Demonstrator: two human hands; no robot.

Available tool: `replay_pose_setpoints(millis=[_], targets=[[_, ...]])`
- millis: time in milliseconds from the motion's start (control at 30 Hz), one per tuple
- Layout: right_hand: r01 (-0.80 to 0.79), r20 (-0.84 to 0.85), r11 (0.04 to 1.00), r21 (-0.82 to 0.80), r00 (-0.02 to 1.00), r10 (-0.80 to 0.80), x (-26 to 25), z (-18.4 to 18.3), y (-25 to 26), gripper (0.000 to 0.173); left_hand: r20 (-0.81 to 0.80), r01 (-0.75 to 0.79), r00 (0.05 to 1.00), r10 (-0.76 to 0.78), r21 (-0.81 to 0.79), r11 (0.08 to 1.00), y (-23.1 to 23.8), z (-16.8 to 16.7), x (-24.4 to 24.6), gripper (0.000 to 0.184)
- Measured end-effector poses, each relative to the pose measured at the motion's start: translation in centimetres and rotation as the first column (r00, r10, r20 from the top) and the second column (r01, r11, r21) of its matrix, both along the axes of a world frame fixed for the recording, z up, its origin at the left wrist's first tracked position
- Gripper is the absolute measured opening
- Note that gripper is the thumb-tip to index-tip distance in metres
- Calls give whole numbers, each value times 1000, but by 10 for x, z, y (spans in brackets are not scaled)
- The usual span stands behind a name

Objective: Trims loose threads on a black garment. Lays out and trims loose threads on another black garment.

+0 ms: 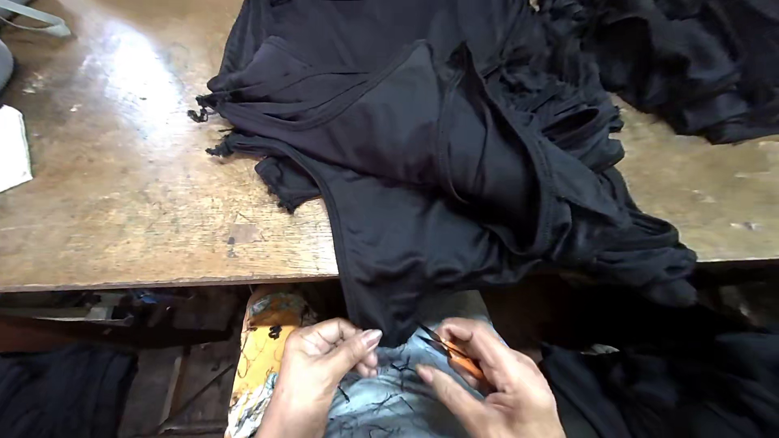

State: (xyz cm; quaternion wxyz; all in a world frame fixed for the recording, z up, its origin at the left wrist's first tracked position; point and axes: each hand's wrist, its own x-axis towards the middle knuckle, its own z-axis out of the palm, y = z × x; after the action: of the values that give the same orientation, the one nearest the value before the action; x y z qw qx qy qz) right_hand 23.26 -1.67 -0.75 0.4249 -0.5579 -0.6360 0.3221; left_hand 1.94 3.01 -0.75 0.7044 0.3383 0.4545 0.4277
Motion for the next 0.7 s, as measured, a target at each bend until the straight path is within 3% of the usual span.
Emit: replay_pose_setpoints(millis=[100,167,233,333,533,633,700], targets=[[-46,184,972,231,983,3,-6,-7,10,38,87,7,996,-5,-18,1000,-16,7,-10,9],[-100,259,948,303,966,19,-11,-8,17,30,131,9,991,-7,-18,1000,-22,11,-13,9],[-128,294,927,354,956,20,-14,-10,24,20,140,24,990,-26,20,1000,-27,15,-17,8],[-132,258,915,382,966,32,-13,-11,28,18,70,35,997,-42,97,995,-30,18,-21,9],[-122,85,939,322,991,100,-5,-11,24,16,-95,111,991,-90,246,963,-33,24,-24,10],[-200,-130,972,119,968,215,0,5,14,24,-149,124,985,-87,257,958,-34,25,-26,9],[-330,-296,944,-12,903,312,8,18,7,37,-183,131,979,-86,248,960,-36,29,-28,8]])
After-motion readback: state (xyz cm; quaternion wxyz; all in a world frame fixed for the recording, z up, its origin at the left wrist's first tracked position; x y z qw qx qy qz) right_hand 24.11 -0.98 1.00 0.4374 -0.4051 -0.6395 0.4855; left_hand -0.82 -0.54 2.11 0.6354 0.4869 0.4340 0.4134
